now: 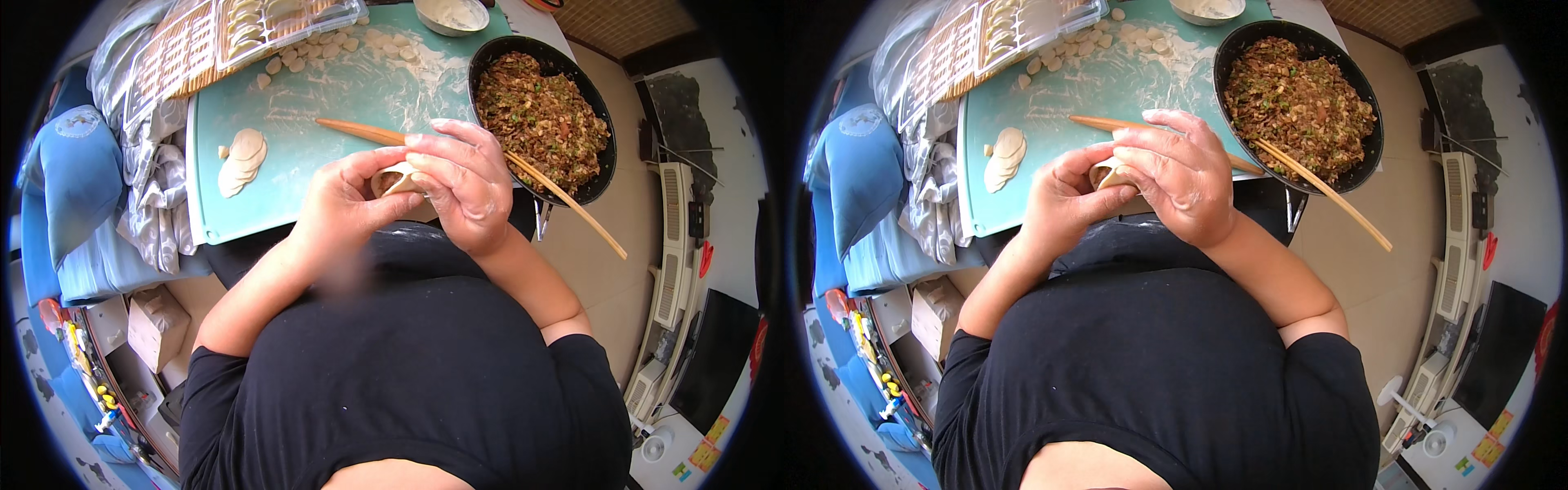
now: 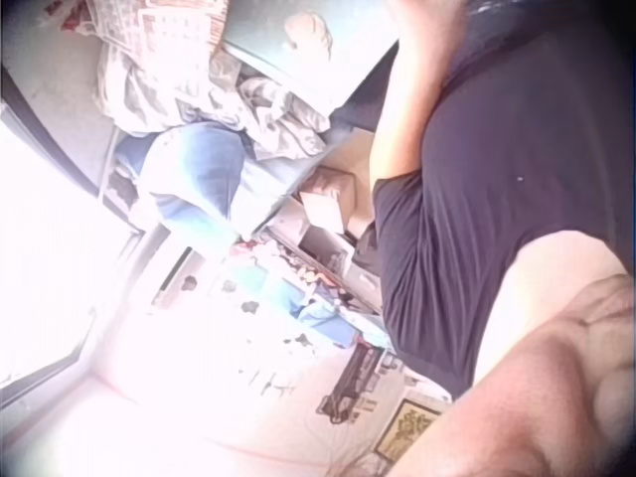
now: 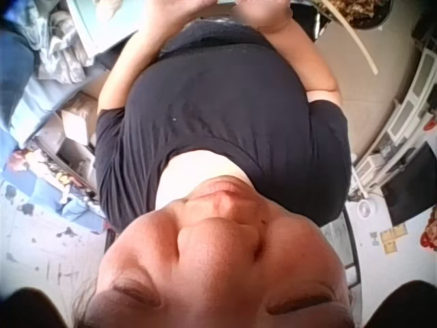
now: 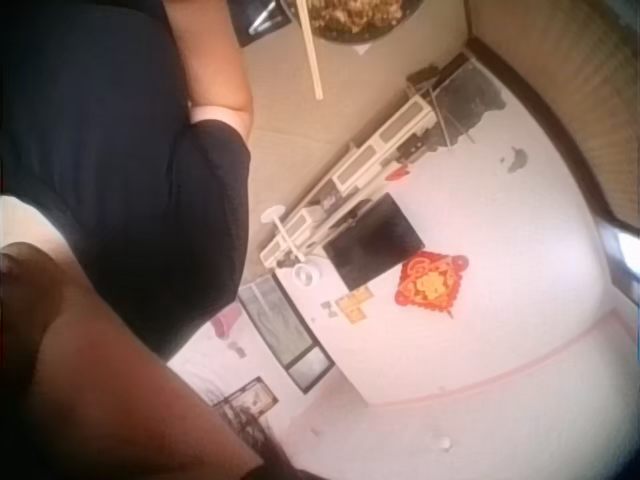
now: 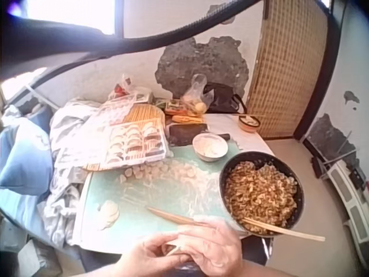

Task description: The person makes dumplings by placing meat and vegetable filling onto round dough wrappers using chopsticks. They fold and pleat the edges to seal each dumpling, then place the finished items onto a tray.

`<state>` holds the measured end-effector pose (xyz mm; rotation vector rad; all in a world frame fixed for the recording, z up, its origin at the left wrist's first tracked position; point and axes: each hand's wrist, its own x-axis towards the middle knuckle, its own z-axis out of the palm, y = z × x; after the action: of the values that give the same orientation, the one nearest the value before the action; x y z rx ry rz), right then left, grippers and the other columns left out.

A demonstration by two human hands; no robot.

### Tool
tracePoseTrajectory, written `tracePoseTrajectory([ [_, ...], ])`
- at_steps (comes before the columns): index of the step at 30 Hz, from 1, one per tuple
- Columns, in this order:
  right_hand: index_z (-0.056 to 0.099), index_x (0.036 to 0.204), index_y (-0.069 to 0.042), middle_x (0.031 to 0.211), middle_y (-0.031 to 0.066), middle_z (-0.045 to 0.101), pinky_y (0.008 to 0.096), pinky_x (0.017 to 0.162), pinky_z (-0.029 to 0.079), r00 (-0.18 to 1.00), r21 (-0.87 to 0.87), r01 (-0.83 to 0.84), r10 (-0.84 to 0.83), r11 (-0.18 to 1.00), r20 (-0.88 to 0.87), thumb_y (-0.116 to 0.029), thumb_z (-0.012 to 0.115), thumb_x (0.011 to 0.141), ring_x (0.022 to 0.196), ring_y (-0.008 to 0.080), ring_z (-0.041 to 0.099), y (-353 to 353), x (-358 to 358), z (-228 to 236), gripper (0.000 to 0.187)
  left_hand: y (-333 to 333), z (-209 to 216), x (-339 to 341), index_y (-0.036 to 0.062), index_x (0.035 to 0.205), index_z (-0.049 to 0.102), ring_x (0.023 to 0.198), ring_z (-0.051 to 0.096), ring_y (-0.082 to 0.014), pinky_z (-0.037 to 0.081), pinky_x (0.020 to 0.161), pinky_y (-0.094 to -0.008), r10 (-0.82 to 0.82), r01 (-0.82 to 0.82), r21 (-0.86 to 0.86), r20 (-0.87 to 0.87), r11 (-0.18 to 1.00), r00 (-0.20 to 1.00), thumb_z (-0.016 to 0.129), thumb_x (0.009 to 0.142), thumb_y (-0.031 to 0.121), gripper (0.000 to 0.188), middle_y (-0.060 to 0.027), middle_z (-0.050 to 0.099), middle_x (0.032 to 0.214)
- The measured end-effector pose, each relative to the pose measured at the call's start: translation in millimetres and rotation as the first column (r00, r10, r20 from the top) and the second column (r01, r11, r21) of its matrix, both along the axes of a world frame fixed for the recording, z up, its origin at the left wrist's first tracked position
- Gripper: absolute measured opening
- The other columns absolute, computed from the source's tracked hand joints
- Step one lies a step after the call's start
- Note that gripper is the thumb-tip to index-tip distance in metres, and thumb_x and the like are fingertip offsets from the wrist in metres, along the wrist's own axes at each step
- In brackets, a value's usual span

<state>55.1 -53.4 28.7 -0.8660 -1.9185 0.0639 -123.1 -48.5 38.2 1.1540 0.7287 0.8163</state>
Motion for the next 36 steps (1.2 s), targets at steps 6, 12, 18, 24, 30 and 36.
tracePoseTrajectory([
  [6, 0.033, 0.135, -0.003, 0.131, 0.0166, 0.043, 0.0357, 0.098, 0.038, 0.501, -0.42, -0.768, 0.045, 0.483, -0.864, -0.026, 0.053, 0.091, 0.115, 0.0224, 0.048, -12, -10, 0, 0.053, 8, 6, -4, -0.0045, 0.111, 0.052, 0.094, 0.059, -0.0132, 0.049, 0.082, -0.0251, -0.004, 0.053, 0.239, -0.203, 0.97, 0.979, 0.066, 0.077, -0.004, 0.038, -0.0092, 0.061, 0.103],
  [12, 0.033, 0.134, 0.0, 0.126, 0.0146, 0.047, 0.0309, 0.096, 0.041, 0.437, -0.419, -0.83, -0.037, 0.368, -0.899, -0.009, 0.053, 0.089, 0.114, 0.0204, 0.049, -13, -12, 5, 0.05, 8, 4, 1, -0.0024, 0.111, 0.056, 0.084, 0.061, -0.0114, 0.05, 0.072, -0.0232, 0.106, -0.089, 0.22, -0.067, 0.971, 0.992, 0.066, 0.077, 0.001, 0.036, -0.0061, 0.063, 0.097],
  [18, 0.042, 0.128, -0.001, 0.119, 0.0104, 0.053, 0.03, 0.089, 0.046, 0.464, -0.492, -0.813, -0.163, 0.312, -0.871, 0.003, 0.054, 0.085, 0.106, 0.0181, 0.054, -12, -11, 7, 0.045, 9, 16, -11, -0.0039, 0.115, 0.054, 0.091, 0.06, -0.0139, 0.049, 0.077, -0.0255, 0.036, -0.029, 0.111, -0.062, 0.993, 0.997, 0.059, 0.083, 0.002, 0.033, -0.0102, 0.062, 0.103],
  [24, 0.044, 0.126, -0.002, 0.119, 0.0094, 0.053, 0.0287, 0.086, 0.049, 0.543, -0.565, -0.752, -0.167, 0.338, -0.823, 0.004, 0.054, 0.084, 0.103, 0.0155, 0.055, -15, -14, -1, 0.044, 8, 17, -11, -0.0033, 0.106, 0.059, 0.084, 0.06, -0.011, 0.049, 0.071, -0.0228, 0.108, -0.096, 0.071, -0.187, 0.993, 0.976, 0.058, 0.085, 0.006, 0.023, -0.0081, 0.065, 0.096],
  [30, 0.042, 0.127, -0.001, 0.118, 0.0092, 0.054, 0.0276, 0.086, 0.048, 0.581, -0.597, -0.729, -0.158, 0.335, -0.798, 0.006, 0.052, 0.084, 0.103, 0.0151, 0.055, -16, -16, 0, 0.045, 11, 9, -12, -0.0017, 0.106, 0.058, 0.083, 0.06, -0.0096, 0.048, 0.069, -0.0222, 0.126, -0.093, 0.147, -0.231, 0.985, 0.965, 0.059, 0.085, 0.006, 0.023, -0.0074, 0.063, 0.098],
  [36, 0.043, 0.126, 0.0, 0.115, 0.0089, 0.055, 0.0279, 0.088, 0.047, 0.616, -0.615, -0.66, -0.158, 0.431, -0.772, 0.006, 0.052, 0.085, 0.104, 0.0175, 0.056, -16, -16, 5, 0.042, 16, 9, -13, -0.0001, 0.097, 0.057, 0.073, 0.058, -0.0098, 0.045, 0.062, -0.0217, 0.203, -0.206, -0.014, -0.138, 0.978, 0.97, 0.058, 0.087, 0.016, 0.019, -0.0041, 0.06, 0.086],
])
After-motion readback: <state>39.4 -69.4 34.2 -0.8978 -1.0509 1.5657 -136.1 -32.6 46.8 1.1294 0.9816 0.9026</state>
